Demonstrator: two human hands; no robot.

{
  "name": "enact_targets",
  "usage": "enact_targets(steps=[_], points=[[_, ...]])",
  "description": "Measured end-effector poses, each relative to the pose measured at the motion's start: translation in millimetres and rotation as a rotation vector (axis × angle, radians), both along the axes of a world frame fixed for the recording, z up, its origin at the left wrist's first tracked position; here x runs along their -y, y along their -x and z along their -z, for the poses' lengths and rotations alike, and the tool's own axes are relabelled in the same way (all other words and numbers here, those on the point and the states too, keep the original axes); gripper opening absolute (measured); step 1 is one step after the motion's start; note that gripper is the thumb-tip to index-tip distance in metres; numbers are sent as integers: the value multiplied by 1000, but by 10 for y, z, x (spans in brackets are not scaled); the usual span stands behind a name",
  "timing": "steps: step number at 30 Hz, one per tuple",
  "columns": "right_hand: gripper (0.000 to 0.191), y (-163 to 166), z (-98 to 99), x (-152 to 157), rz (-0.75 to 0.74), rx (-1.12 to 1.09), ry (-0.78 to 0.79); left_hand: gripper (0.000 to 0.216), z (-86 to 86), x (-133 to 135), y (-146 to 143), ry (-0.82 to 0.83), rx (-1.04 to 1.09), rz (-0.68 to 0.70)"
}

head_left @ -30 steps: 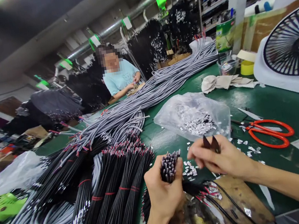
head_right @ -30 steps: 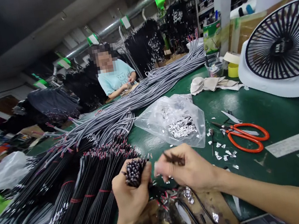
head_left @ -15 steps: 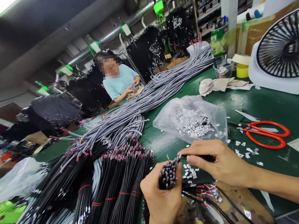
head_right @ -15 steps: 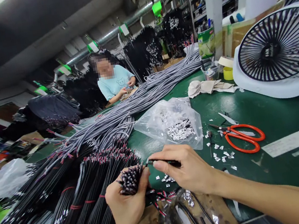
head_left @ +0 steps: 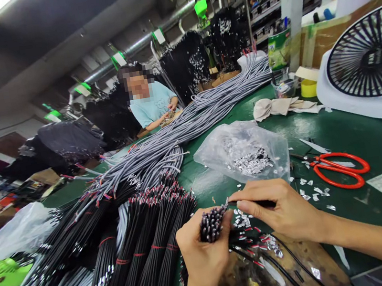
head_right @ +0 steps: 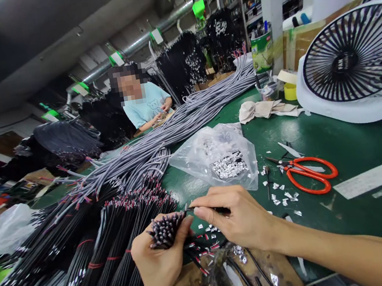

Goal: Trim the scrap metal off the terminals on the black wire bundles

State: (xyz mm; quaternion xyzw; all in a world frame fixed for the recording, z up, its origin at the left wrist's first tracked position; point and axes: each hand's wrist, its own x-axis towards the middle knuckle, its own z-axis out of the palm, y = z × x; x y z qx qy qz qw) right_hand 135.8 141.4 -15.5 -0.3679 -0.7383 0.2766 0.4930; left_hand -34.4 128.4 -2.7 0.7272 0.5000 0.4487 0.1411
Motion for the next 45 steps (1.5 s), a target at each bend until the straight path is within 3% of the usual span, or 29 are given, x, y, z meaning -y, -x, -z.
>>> enact_targets(steps=[5,12,14,16,19,21,23,26,27,30,32,34,37,41,43,45], points=[[19,-28,-13,-19,12,-19,7,18,-13,4,32,140,11,84],[15,-3,-6,-18,14,-103,-3,15,3,4,-7,131,-34,156],[22,9,-2,-24,24,-115,7,13,6,-8,-10,159,-41,175],[28,18,9,-34,-8,-139,107,13,7,-31,-2,196,-33,182],[34,40,43,-47,-243,-223,415,13,11,-72,11,240,21,177],[35,62,77,-47,-358,-240,525,16,27,-92,7,254,43,168],[26,75,112,-47,-250,-158,388,21,54,-100,-5,278,20,166],[5,28,131,-85,105,71,-21,30,93,-96,-15,322,-13,164],[6,-15,121,-114,210,123,-116,31,97,-95,-12,338,-5,163],[11,-196,49,-234,579,86,-179,35,79,-105,8,369,56,169],[12,-289,-2,-304,742,51,-188,33,54,-126,20,382,85,188],[15,-298,-27,-324,580,76,-136,30,39,-159,25,383,94,196],[17,-169,-22,-246,183,116,-13,27,45,-210,25,377,97,198],[28,7,-14,-102,-122,106,73,22,67,-238,37,363,107,183],[25,19,-13,-86,-158,72,63,22,73,-234,54,359,94,158],[19,-15,-6,-113,-32,45,22,24,75,-225,74,348,74,114]])
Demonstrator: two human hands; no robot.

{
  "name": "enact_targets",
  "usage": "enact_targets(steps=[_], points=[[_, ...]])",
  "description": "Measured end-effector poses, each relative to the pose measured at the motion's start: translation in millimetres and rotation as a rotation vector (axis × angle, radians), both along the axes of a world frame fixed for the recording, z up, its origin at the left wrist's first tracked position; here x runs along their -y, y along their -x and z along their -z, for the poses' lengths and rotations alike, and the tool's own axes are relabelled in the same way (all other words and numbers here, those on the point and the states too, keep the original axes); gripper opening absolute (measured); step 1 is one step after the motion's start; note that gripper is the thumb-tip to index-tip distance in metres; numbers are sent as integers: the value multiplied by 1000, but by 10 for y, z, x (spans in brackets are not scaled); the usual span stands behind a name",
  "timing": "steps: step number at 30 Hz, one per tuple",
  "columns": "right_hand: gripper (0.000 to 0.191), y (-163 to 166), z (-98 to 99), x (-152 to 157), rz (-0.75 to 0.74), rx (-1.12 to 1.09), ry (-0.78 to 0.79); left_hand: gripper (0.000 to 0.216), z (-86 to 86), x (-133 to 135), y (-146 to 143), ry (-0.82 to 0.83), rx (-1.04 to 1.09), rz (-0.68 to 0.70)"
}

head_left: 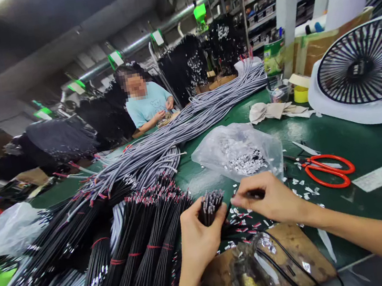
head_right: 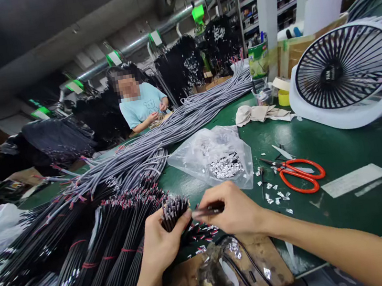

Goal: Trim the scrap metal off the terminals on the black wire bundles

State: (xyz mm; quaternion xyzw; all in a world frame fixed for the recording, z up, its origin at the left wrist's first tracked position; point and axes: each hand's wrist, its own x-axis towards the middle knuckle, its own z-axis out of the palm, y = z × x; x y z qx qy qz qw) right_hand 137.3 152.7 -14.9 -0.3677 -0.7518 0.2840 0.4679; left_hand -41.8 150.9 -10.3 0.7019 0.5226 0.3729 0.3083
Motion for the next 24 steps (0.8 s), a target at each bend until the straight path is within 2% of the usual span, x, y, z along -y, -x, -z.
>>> enact_targets(steps=[2,4,6,10,13,16,21,24], points=[[10,-50,17,-46,191,-1,-64,26,0,12,14,-18,-19,-44],[14,-83,45,-83,286,2,-109,27,-5,25,13,-28,-26,-62],[18,-79,75,-92,243,-20,-102,27,-15,37,-2,-18,-30,-48],[14,2,97,-46,59,-111,-70,26,-28,60,-36,14,-31,17],[9,30,76,-17,83,-123,-71,29,-15,68,-39,40,-51,21],[12,16,50,-15,130,-73,-37,35,-4,73,-23,44,-73,-28],[30,16,46,6,129,-9,-45,32,-25,84,4,-70,-38,-129],[29,32,69,34,84,23,-60,31,-31,91,10,-128,-45,-171]])
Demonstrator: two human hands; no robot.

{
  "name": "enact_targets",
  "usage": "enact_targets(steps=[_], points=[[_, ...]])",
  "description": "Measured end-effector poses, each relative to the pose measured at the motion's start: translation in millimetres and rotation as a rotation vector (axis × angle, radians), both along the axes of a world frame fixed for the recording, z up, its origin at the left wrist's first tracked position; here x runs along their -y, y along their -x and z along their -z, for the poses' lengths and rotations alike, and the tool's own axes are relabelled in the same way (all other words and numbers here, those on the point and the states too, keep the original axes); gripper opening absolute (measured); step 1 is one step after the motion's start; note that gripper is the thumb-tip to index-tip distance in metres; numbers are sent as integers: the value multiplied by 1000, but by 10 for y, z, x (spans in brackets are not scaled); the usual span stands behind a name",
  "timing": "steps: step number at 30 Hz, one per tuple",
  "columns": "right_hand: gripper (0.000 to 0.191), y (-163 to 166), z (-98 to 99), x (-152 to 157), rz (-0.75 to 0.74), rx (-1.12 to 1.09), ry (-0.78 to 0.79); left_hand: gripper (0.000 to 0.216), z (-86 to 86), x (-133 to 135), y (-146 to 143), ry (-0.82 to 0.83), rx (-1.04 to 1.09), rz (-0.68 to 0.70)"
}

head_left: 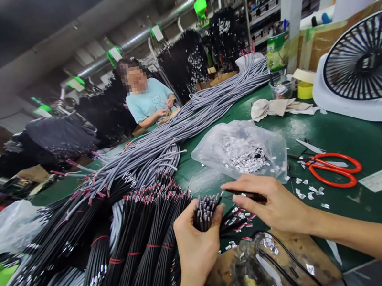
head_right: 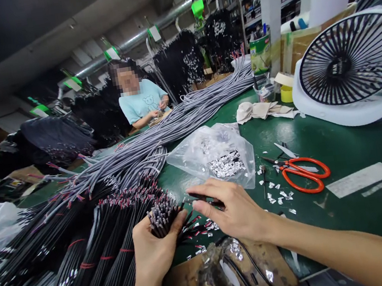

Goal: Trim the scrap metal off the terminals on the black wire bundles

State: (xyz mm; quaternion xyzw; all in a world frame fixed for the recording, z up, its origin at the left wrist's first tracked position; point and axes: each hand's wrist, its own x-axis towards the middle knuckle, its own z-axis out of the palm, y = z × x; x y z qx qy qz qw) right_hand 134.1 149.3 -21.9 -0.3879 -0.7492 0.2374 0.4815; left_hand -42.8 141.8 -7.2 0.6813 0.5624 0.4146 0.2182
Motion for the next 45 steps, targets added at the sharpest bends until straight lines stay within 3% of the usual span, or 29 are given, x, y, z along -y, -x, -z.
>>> enact_targets(steps=[15,30,33,36,38,39,41,43,45], points=[[22,24,3,21,-45,-54,26,26,39,11,-9,-12,15,-4],[18,7,-32,6,-6,-124,90,29,-96,36,-19,226,96,167],[25,24,-37,10,-66,-180,129,28,-73,37,-51,259,91,231],[32,35,-20,3,-241,-283,350,22,-59,-2,-65,261,130,241],[31,29,-5,-14,-341,-245,446,22,-42,-32,-73,262,141,235],[27,17,-3,-27,-332,-185,416,23,-29,-42,-78,258,130,225],[17,-29,-19,-64,-149,-48,203,31,7,-45,-90,251,89,211],[11,-110,-54,-115,166,29,-56,38,44,-33,-96,260,60,232],[14,-208,-83,-173,454,27,-197,41,68,-23,-95,276,58,259]])
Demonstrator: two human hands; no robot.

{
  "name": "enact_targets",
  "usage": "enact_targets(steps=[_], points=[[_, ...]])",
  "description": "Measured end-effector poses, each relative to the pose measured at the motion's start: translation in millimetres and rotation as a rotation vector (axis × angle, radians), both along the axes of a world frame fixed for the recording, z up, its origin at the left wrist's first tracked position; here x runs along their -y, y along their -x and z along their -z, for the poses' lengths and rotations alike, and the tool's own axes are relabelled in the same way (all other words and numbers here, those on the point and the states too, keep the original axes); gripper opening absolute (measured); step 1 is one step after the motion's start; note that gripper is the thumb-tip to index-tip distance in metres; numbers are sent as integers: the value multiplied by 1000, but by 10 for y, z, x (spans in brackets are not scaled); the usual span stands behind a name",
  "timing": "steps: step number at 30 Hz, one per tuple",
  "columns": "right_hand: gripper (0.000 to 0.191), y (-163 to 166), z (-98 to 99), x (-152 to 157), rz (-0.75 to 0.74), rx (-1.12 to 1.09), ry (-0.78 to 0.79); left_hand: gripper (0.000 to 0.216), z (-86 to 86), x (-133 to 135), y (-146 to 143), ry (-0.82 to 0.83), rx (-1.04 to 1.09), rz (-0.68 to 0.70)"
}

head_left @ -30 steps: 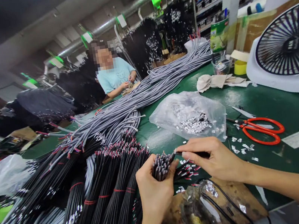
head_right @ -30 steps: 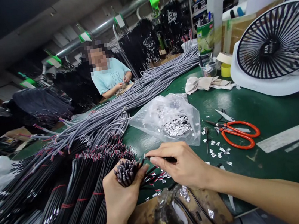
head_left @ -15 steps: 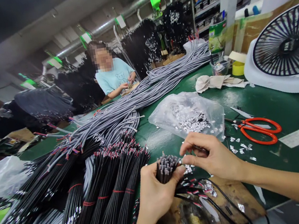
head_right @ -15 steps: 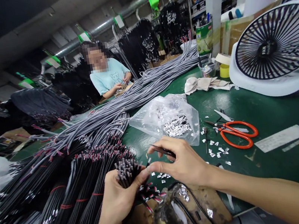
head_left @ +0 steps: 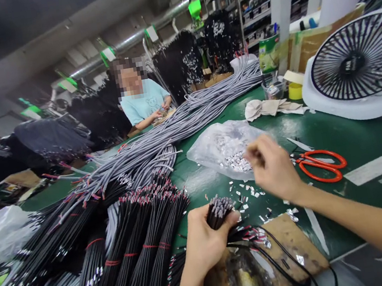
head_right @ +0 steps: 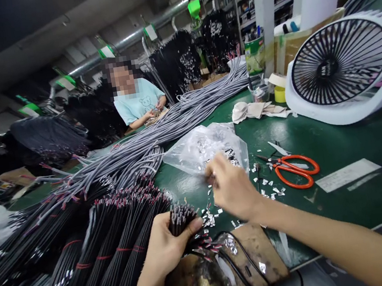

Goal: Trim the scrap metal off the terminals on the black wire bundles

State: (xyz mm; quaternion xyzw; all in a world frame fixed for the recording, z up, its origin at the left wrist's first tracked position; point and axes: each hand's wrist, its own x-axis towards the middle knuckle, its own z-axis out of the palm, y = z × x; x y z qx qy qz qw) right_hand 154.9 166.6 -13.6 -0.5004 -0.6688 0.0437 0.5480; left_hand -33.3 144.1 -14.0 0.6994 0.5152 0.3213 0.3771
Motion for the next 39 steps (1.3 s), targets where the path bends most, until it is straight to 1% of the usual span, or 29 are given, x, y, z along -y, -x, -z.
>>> enact_targets(steps=[1,2,3,4,5,8,9,12,13,14,15,16,19,21,22,24,29,33,39], points=[[14,-43,-3,-28,103,-17,-31,40,5,-1,3,3,-3,2],[12,-76,3,-52,149,-11,-43,39,5,-7,7,-3,-11,-5],[14,-93,18,-71,121,9,-30,37,1,-17,12,-15,-23,-13],[19,-94,36,-83,60,26,4,33,-6,-31,16,-32,-30,-15],[23,-79,53,-85,-23,33,52,28,-13,-47,21,-48,-30,-13],[17,21,62,-41,-309,-18,245,18,-28,-90,45,-70,4,-10],[19,55,49,-13,-405,-52,314,17,-29,-98,56,-63,13,-20],[27,127,2,75,-706,-137,496,18,-30,-99,91,-47,14,-90],[27,140,-3,98,-794,-150,534,21,-32,-93,100,-51,10,-114],[27,152,1,115,-848,-159,555,22,-35,-86,107,-59,5,-132],[27,162,12,127,-852,-171,560,23,-41,-78,112,-69,-2,-146],[26,172,27,135,-812,-183,555,24,-47,-70,114,-79,-9,-157],[28,199,68,147,-579,-207,481,24,-72,-48,112,-100,-11,-192],[36,210,76,155,-505,-170,395,25,-89,-31,106,-104,5,-210],[37,213,75,160,-495,-139,352,25,-96,-21,102,-110,12,-216],[32,216,73,171,-490,-75,298,27,-108,1,95,-131,15,-227],[26,221,85,190,-521,-28,261,30,-102,43,88,-206,-43,-204],[25,224,87,189,-538,-47,265,32,-83,44,93,-253,-91,-191],[25,230,94,181,-544,-42,281,32,-63,39,83,-258,-107,-180]])
